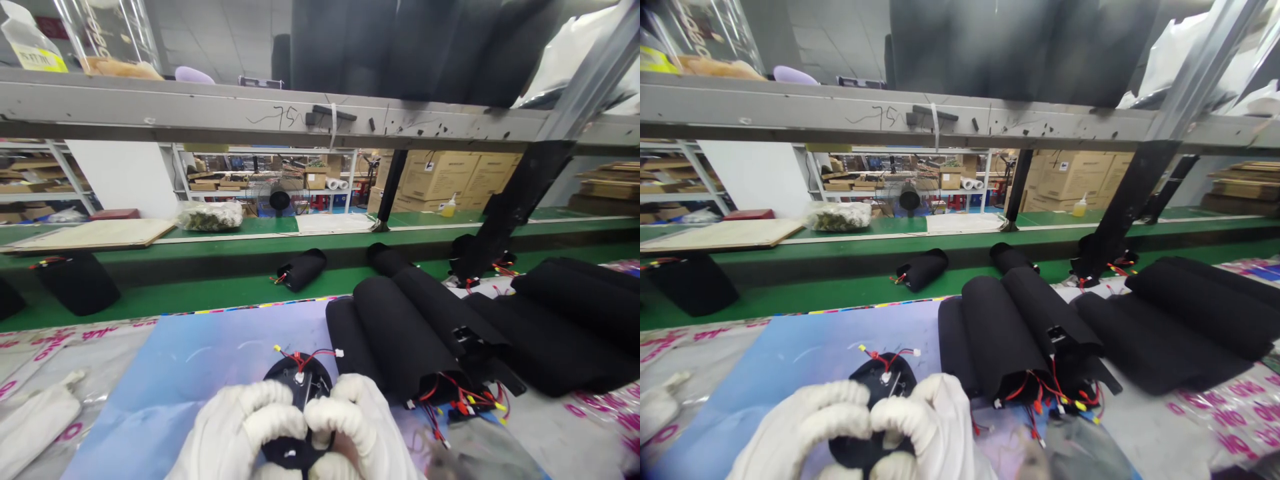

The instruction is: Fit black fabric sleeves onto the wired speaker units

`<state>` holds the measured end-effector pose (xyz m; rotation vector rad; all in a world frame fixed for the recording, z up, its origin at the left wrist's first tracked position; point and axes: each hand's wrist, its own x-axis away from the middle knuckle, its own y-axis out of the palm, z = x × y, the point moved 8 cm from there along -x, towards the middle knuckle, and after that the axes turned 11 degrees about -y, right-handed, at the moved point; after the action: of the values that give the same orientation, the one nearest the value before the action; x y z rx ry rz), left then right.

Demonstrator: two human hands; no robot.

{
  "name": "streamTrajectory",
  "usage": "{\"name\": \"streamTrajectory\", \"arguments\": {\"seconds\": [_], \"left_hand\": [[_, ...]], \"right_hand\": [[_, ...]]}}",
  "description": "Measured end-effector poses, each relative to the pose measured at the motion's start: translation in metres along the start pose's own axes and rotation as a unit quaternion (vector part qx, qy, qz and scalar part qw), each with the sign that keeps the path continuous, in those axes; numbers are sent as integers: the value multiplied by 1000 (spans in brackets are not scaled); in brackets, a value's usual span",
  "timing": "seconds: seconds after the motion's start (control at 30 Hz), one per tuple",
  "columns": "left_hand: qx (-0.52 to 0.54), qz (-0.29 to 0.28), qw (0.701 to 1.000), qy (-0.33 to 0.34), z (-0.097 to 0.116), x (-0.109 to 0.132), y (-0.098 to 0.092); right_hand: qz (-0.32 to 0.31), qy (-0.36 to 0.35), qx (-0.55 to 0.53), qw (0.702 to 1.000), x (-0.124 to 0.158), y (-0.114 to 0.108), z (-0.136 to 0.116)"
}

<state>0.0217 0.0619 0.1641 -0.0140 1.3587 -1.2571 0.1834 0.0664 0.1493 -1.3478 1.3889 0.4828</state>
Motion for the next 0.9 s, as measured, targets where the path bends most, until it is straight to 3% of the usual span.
{"name": "streamTrajectory", "arguments": {"seconds": [0.1, 0.17, 0.3, 0.37, 0.5, 0.6, 0.67, 0.8, 0.9], "left_hand": [[122, -24, 991, -39, -26, 3, 3], [218, -41, 971, -91, -37, 5, 5], [247, 34, 958, -138, -43, 8, -17], [192, 66, 972, -118, -42, 7, -29], [87, 25, 995, -30, -36, 1, -22], [45, -4, 999, 29, -23, -2, -12], [3, -19, 998, 67, -10, -2, -8], [-64, -12, 987, 149, 16, -4, -13], [-73, -17, 984, 159, 23, -13, -19]], "right_hand": [[30, -91, 12, 995, -9, -1, -4], [10, -154, 42, 987, -15, 1, -12], [-46, -179, 110, 977, -28, -2, -22], [-59, -186, 121, 973, -32, -6, -26], [-100, -189, 78, 974, -32, -4, -20], [-99, -87, 57, 990, -34, -4, 11], [-111, -58, 51, 991, -37, -3, 22], [-152, -120, 35, 980, -45, -4, 4], [-140, -97, 54, 984, -51, -20, -7]]}}
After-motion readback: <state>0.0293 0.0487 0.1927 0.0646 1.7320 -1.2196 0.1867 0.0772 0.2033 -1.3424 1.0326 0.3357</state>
